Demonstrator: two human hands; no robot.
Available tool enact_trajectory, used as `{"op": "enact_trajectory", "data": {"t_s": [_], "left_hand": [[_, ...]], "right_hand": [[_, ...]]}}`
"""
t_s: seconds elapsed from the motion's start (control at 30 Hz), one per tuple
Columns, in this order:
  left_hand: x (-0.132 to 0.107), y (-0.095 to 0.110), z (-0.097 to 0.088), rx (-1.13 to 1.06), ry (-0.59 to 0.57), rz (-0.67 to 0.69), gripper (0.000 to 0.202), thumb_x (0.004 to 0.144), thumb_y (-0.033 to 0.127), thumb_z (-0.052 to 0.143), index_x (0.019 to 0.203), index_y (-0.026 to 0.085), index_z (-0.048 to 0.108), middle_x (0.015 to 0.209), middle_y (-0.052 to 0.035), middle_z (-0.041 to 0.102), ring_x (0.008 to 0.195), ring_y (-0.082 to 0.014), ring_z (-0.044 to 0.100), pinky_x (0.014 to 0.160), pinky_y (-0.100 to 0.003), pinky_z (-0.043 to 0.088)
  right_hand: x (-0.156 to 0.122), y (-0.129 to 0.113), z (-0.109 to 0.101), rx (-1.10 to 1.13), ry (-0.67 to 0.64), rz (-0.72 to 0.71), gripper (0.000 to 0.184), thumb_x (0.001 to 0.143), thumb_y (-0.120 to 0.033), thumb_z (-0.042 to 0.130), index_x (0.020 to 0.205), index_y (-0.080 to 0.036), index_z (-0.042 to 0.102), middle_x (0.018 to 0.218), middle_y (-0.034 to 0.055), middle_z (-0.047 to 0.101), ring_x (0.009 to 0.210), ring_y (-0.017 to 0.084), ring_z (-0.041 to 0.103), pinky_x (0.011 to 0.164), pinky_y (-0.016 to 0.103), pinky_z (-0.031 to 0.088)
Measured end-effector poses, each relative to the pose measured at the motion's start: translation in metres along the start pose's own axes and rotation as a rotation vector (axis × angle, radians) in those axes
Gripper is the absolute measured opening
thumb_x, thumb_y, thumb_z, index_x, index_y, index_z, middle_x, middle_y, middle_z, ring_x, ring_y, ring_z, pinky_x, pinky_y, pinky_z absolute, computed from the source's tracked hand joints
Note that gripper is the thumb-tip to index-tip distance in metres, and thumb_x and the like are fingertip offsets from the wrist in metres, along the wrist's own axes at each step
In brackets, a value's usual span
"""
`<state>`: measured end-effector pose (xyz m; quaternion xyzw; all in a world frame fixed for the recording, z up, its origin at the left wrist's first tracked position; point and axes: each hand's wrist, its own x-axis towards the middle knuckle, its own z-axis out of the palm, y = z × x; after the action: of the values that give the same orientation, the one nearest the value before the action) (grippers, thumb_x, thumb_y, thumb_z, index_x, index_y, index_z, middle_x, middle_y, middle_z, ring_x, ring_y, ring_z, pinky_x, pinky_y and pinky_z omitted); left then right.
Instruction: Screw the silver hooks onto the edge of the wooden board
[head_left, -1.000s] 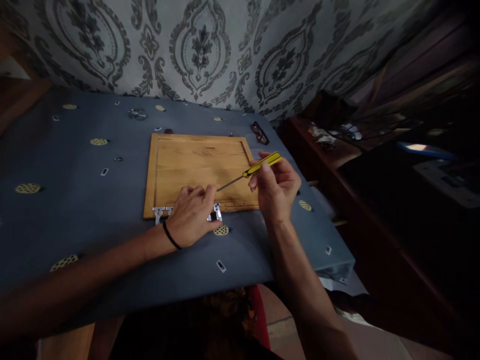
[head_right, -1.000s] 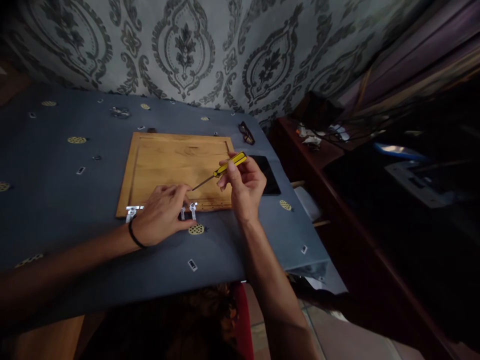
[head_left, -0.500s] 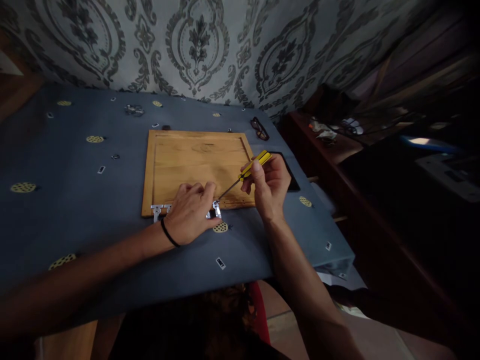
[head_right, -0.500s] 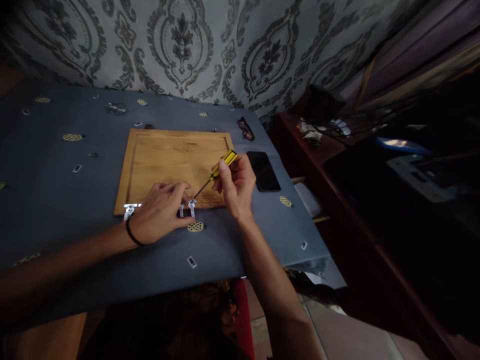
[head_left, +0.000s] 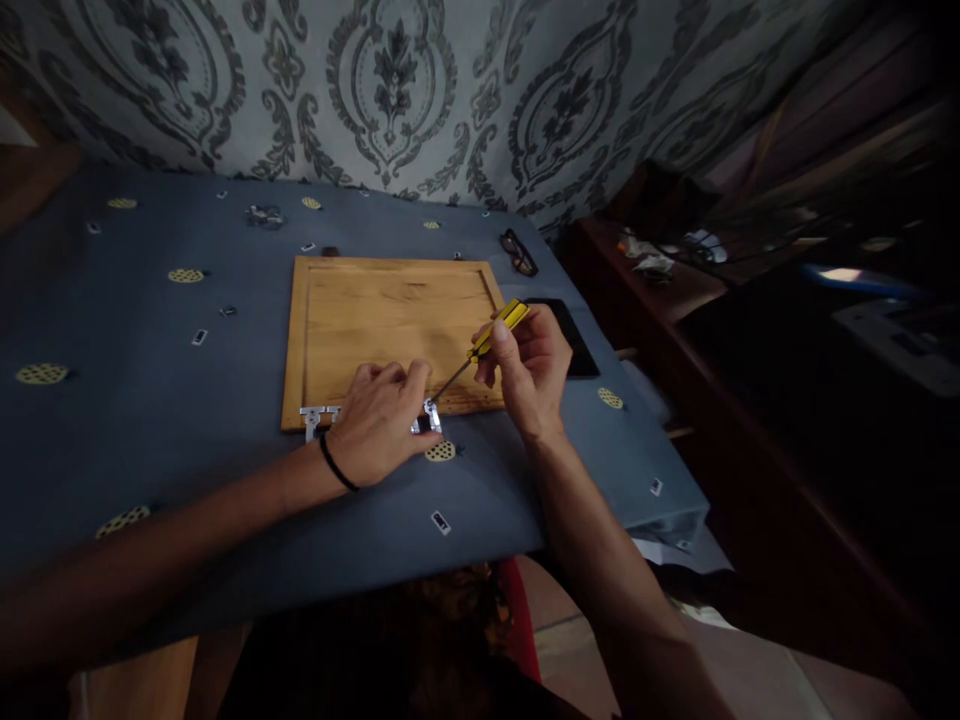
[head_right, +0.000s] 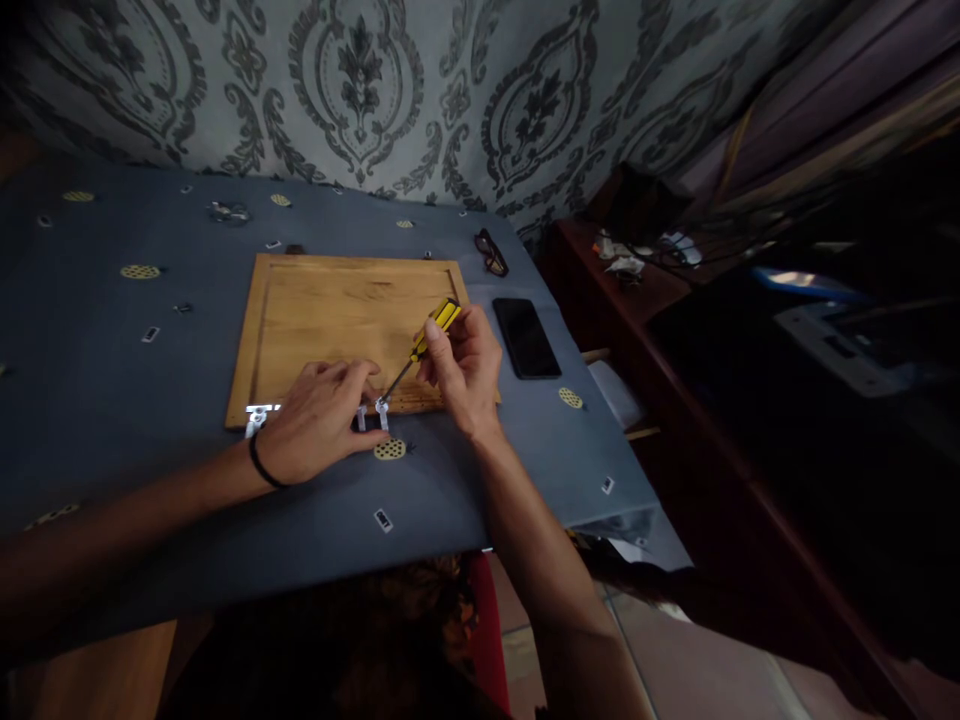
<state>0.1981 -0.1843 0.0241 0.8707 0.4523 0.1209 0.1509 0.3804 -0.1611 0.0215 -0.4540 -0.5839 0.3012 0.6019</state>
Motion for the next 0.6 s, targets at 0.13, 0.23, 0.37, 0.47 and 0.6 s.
{"op": "enact_trajectory", "data": {"t_s": [0.13, 0.23, 0.37, 0.47, 0.6], "left_hand": [[0.000, 0.002, -0.003, -0.001, -0.030, -0.018, 0.052, 0.082, 0.036, 0.077, 0.118, 0.015, 0.047, 0.107, -0.0102, 0.073, 0.112, -0.0321, 0.064, 0.096, -0.046, 0.041], [0.000, 0.002, -0.003, 0.006, -0.039, -0.026, 0.052, 0.082, 0.037, 0.078, 0.118, 0.015, 0.048, 0.109, -0.0112, 0.073, 0.113, -0.0325, 0.064, 0.096, -0.046, 0.042], [0.000, 0.001, -0.002, 0.003, -0.019, -0.017, 0.054, 0.081, 0.037, 0.077, 0.120, 0.015, 0.047, 0.109, -0.0115, 0.073, 0.113, -0.0322, 0.064, 0.096, -0.046, 0.042], [0.000, 0.000, -0.001, -0.007, -0.008, -0.014, 0.054, 0.081, 0.037, 0.078, 0.120, 0.016, 0.047, 0.107, -0.0102, 0.074, 0.112, -0.0321, 0.064, 0.096, -0.046, 0.042], [0.000, 0.001, -0.003, -0.006, -0.035, -0.023, 0.055, 0.083, 0.037, 0.077, 0.123, 0.013, 0.047, 0.108, -0.0109, 0.073, 0.114, -0.0323, 0.063, 0.098, -0.047, 0.041]], "right_hand": [[-0.001, -0.002, 0.000, 0.019, -0.033, -0.016, 0.037, 0.086, -0.058, 0.068, 0.088, -0.025, 0.050, 0.071, -0.0060, 0.060, 0.042, 0.006, 0.052, 0.035, 0.020, 0.040], [-0.003, -0.005, 0.000, 0.033, -0.057, -0.029, 0.038, 0.085, -0.056, 0.070, 0.087, -0.025, 0.050, 0.071, -0.0063, 0.060, 0.042, 0.006, 0.054, 0.036, 0.020, 0.042], [-0.004, -0.009, 0.000, 0.047, -0.093, -0.029, 0.038, 0.083, -0.055, 0.073, 0.089, -0.025, 0.052, 0.073, -0.0059, 0.062, 0.042, 0.006, 0.055, 0.037, 0.020, 0.044], [-0.005, -0.012, -0.002, 0.052, -0.115, -0.013, 0.037, 0.081, -0.053, 0.076, 0.095, -0.023, 0.060, 0.074, -0.0044, 0.064, 0.043, 0.006, 0.057, 0.038, 0.020, 0.045], [-0.006, -0.014, -0.005, 0.046, -0.147, 0.005, 0.036, 0.080, -0.049, 0.078, 0.102, -0.022, 0.069, 0.075, -0.0030, 0.066, 0.045, 0.007, 0.059, 0.041, 0.021, 0.048]]}}
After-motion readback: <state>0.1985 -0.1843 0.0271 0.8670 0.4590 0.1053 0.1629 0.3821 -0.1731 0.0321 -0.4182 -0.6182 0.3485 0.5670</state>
